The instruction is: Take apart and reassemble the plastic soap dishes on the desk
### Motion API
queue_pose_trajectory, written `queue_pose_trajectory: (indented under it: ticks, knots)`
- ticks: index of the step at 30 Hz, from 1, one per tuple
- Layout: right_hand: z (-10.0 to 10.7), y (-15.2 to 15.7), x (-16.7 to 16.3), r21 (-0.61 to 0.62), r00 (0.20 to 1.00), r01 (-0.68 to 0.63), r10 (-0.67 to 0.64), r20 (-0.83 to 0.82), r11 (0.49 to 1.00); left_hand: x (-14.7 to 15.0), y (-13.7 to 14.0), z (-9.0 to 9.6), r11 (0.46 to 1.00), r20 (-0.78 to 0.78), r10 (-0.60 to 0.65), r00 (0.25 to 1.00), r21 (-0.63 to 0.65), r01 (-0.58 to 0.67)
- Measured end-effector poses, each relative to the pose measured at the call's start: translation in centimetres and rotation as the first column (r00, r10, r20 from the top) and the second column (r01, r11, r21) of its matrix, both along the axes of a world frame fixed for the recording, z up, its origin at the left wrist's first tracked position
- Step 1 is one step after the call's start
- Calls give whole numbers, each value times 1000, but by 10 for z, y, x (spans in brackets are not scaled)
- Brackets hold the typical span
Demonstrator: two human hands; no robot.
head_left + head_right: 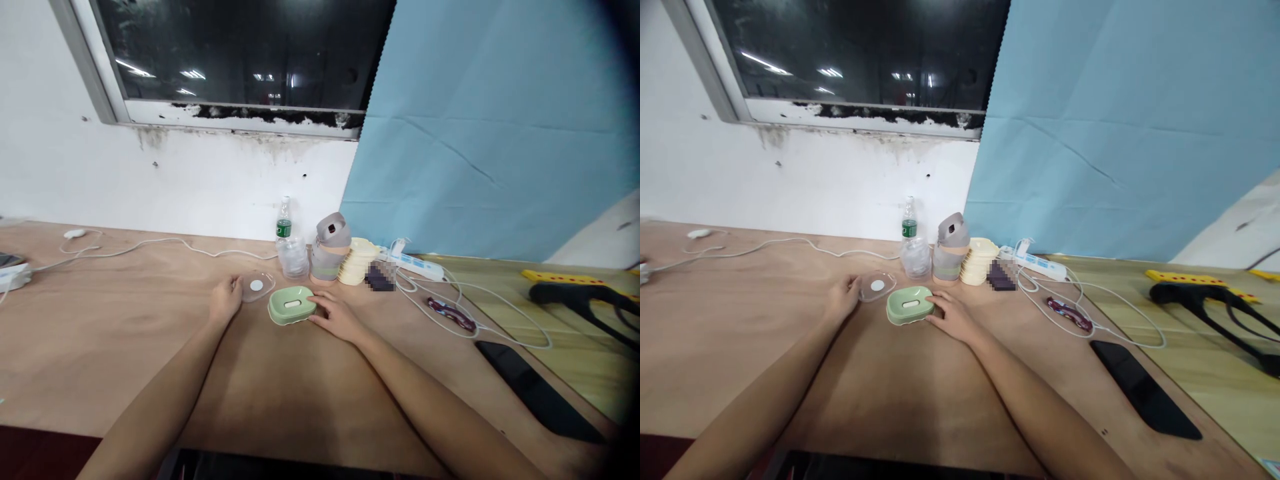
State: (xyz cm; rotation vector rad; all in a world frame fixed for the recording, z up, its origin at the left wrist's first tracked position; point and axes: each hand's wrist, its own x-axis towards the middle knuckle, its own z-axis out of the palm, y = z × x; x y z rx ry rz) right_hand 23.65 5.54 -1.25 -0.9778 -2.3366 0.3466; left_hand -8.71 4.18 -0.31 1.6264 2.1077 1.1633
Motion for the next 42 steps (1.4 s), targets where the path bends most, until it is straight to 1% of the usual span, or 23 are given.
queue_pose_trajectory:
  ticks: [4,7,9,11,13,18,22,25,29,32,42]
  knots:
    - [0,0,1,-8,1000,2,-2,-1,1000,7,-5,5,995,-111,-69,991,-75,61]
    - [0,0,1,-27,1000,7,-7,6,1000,9,-4,3,991,-207,-121,971,-77,107]
    - [0,1,1,-38,1000,5,-5,4,999,9,-2,0,987,-297,-159,941,-78,142]
    - [0,1,1,-37,1000,-5,4,-12,999,9,-1,-2,986,-370,-161,915,-91,137]
    - [1,1,2,-27,999,-15,14,-34,1000,9,0,-3,989,-408,-133,903,-107,97]
    - [3,2,3,-12,997,-3,2,-82,1000,12,1,0,987,-428,-91,899,-157,25]
    - [4,1,4,-14,993,35,-36,-112,999,17,0,5,982,-431,-81,899,-190,-2]
    - [4,1,4,-8,992,37,-38,-119,999,20,0,7,980,-447,-73,892,-197,-19]
    - [4,2,4,7,993,26,-25,-117,1000,23,3,7,980,-470,-87,878,-197,-8]
    - [3,2,3,-5,992,32,-32,-121,999,23,3,6,981,-477,-93,874,-196,-3]
    - [4,0,4,-27,992,42,-45,-118,999,21,6,3,991,-422,-96,901,-124,47]
